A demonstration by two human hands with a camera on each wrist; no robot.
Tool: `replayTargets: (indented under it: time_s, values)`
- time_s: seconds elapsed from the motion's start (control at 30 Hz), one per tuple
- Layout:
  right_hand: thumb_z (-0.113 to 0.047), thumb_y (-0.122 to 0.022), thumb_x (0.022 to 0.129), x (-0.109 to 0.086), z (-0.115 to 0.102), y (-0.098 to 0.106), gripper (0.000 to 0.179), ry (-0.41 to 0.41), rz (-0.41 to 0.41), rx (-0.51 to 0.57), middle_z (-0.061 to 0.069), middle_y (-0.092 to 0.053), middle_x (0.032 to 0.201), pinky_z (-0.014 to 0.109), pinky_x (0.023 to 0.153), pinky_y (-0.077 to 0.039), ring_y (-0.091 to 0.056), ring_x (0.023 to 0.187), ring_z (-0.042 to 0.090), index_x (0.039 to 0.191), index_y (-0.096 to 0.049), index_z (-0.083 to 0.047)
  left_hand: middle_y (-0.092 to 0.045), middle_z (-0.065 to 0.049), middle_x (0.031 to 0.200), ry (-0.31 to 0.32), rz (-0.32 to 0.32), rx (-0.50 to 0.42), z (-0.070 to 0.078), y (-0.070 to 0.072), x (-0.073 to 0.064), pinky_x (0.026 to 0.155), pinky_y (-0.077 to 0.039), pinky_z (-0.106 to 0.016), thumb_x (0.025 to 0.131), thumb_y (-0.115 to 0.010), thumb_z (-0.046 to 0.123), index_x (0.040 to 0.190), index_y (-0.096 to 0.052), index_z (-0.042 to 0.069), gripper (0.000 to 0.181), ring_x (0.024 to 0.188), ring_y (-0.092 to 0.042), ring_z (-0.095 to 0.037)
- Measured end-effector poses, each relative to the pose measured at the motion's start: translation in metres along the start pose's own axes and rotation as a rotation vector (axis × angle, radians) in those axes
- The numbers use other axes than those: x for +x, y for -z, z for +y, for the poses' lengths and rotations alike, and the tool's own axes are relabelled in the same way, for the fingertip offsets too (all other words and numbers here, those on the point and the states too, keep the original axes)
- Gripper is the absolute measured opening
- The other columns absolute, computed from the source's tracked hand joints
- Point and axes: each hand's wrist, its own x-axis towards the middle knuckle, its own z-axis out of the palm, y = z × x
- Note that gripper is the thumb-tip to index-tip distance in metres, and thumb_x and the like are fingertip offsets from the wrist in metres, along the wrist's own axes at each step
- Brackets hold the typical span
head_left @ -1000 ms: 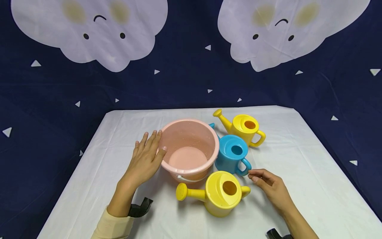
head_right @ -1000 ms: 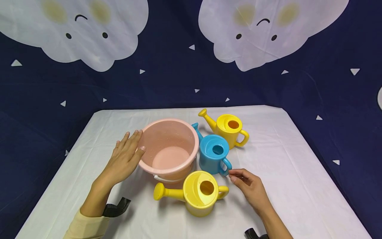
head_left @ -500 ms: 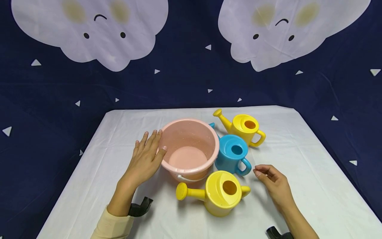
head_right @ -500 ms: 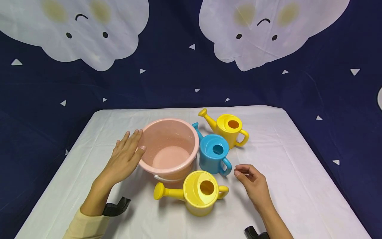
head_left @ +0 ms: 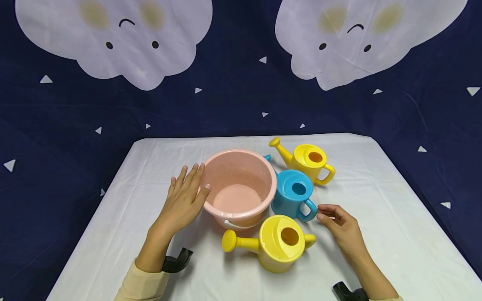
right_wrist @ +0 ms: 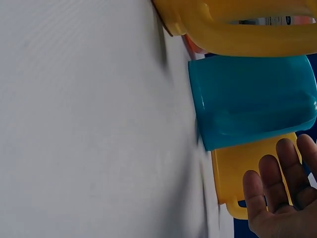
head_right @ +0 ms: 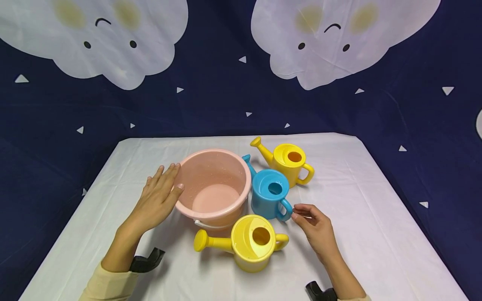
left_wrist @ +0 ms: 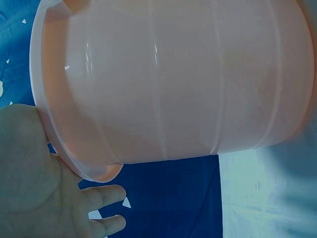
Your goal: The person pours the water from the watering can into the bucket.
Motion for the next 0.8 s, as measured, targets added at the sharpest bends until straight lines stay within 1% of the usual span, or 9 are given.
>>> replayTargets:
  time_s: [0.17,0.3,0.53,0.8]
  values:
    - [-0.015,-0.064,0.090,0.002,0.000,-0.003,0.033,0.009,-0.011,-0.003,-0.020,-0.063,0.102,0.012,0.078,-0.051,-0.060,0.094,-0.001,0.117,-0.059,0.003,-0.015,-0.009,0.159,0.002,0.000,-0.001,0.000,0.000,0.000,0.116,0.001,-0.061,0.100,-0.028,0.049,0.153,-0.014,0.020,0.062,0.148,0.001,-0.034]
    - [-0.015,-0.065,0.089,0.004,-0.001,-0.008,0.032,-0.004,-0.016,-0.015,-0.020,-0.063,0.099,0.012,0.078,-0.050,-0.060,0.092,-0.002,0.115,-0.060,0.002,-0.015,-0.009,0.160,0.004,-0.002,0.000,-0.001,-0.001,0.000,0.116,0.001,-0.060,0.100,-0.027,0.049,0.153,-0.013,0.020,0.062,0.148,0.001,-0.033]
    - [-0.020,-0.067,0.088,0.007,-0.004,-0.017,0.032,-0.044,-0.033,-0.017,-0.013,-0.064,0.097,0.011,0.078,-0.050,-0.060,0.088,-0.001,0.113,-0.062,0.000,-0.014,-0.008,0.160,0.005,-0.001,-0.001,0.000,0.000,0.000,0.116,0.002,-0.060,0.100,-0.027,0.050,0.153,-0.013,0.021,0.062,0.149,0.001,-0.033]
    - [-0.020,-0.067,0.087,0.008,-0.008,-0.024,0.030,-0.056,-0.038,0.015,-0.016,-0.066,0.095,0.013,0.078,-0.050,-0.060,0.087,0.000,0.108,-0.064,0.001,-0.015,-0.008,0.160,0.005,-0.001,-0.004,0.000,0.000,0.000,0.116,0.001,-0.061,0.100,-0.028,0.049,0.153,-0.014,0.021,0.062,0.149,0.001,-0.033]
